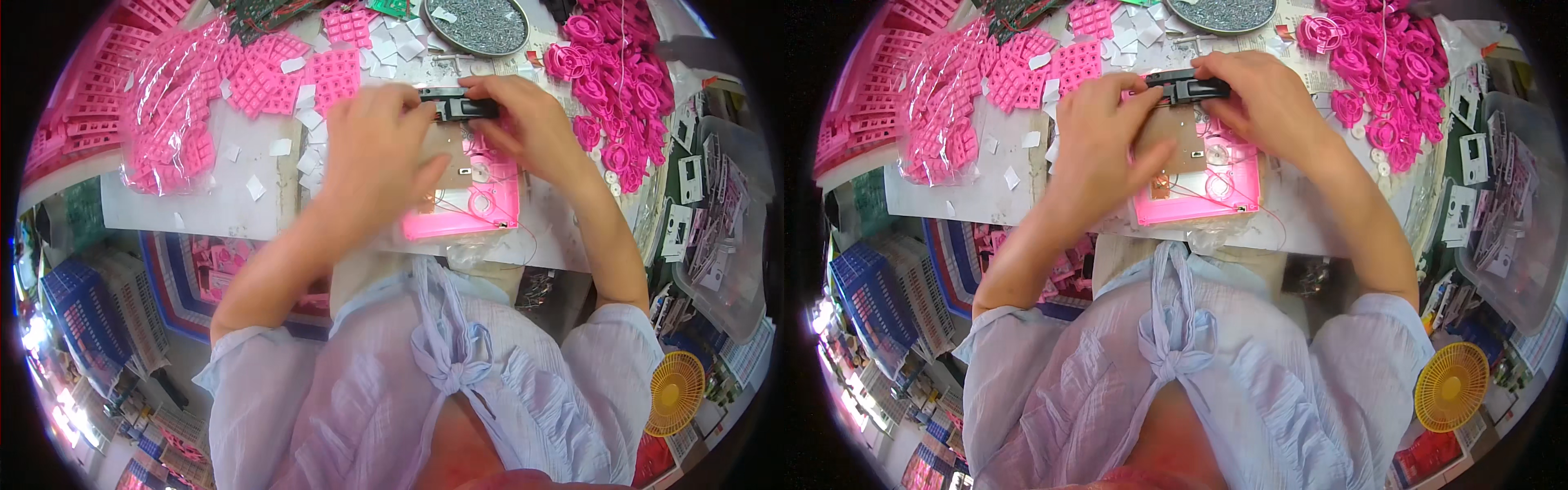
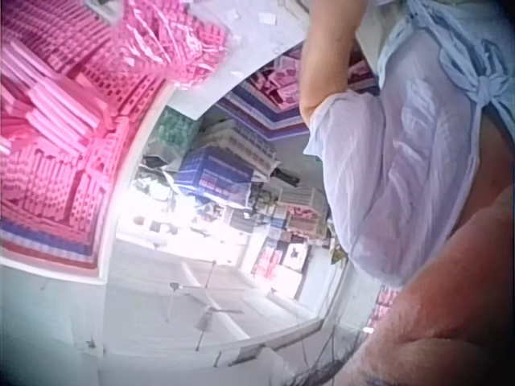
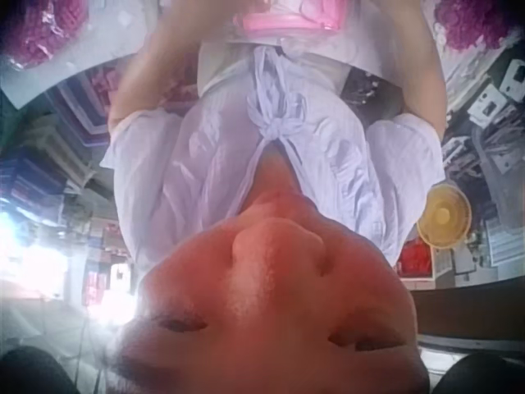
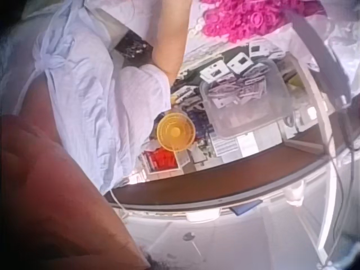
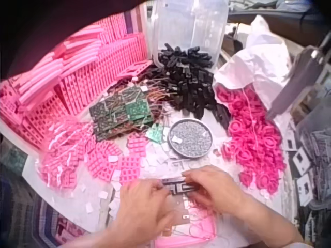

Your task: Assembling a pink toy piggy bank by installing electronic components and plastic parts using an electric screwdriver.

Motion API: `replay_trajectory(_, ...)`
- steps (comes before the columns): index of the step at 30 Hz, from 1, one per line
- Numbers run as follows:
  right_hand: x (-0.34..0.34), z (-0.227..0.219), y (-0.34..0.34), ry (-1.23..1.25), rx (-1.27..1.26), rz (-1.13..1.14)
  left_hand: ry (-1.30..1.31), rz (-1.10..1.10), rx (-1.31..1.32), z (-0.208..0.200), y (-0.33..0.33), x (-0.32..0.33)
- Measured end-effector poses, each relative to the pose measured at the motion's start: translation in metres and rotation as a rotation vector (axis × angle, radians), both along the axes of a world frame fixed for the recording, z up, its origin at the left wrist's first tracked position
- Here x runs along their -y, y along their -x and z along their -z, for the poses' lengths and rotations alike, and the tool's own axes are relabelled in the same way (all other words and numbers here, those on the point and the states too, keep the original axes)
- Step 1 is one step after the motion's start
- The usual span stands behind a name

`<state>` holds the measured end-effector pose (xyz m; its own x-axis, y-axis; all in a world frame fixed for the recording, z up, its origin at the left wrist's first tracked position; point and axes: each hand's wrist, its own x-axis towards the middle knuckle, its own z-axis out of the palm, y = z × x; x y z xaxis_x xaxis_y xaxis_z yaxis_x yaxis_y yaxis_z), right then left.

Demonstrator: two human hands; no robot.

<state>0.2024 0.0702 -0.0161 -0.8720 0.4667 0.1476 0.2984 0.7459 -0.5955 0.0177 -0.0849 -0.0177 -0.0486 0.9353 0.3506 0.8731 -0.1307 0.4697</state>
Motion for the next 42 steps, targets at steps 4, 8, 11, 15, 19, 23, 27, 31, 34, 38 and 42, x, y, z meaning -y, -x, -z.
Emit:
replay_trajectory(4,-0.014,0.011,-0.004,0.301,-0.065,-0.053,0.137,0.114,0.193,-0.019,0.043,-0.083)
replay_trajectory(8,-0.01,0.029,-0.005,0.491,-0.144,-0.037,-0.041,-0.015,-0.239,0.014,0.04,-0.178)
replay_trajectory(11,-0.014,0.034,-0.012,0.646,-0.241,-0.099,0.207,0.06,-0.347,0.033,0.029,-0.206)
replay_trajectory(15,-0.062,0.003,-0.028,0.342,-0.491,-0.154,0.091,0.07,-0.291,0.036,0.019,-0.213)
replay_trajectory(19,-0.008,-0.106,0.042,1.063,-0.951,-0.546,0.055,0.071,-0.194,0.033,0.023,-0.193)
replay_trajectory(23,-0.021,-0.111,0.04,0.94,-0.885,-0.475,0.142,0.108,-0.317,0.018,0.013,-0.21)
replay_trajectory(27,-0.019,-0.097,0.043,0.828,-0.808,-0.028,0.117,0.098,-0.319,0.028,0.021,-0.212)
replay_trajectory(31,-0.026,-0.077,0.036,0.756,-0.846,0.184,0.144,0.094,-0.328,0.02,0.028,-0.205)
replay_trajectory(34,-0.034,-0.077,0.008,0.629,-0.743,0.229,-0.052,0.076,-0.014,0.015,0.024,-0.185)
replay_trajectory(38,-0.006,-0.07,-0.011,0.851,-1.022,-0.059,-0.15,0.195,0.056,-0.016,0.007,-0.088)
replay_trajectory(42,0.017,-0.078,-0.006,0.703,-0.953,-0.347,-0.101,0.2,-0.058,-0.024,-0.01,-0.025)
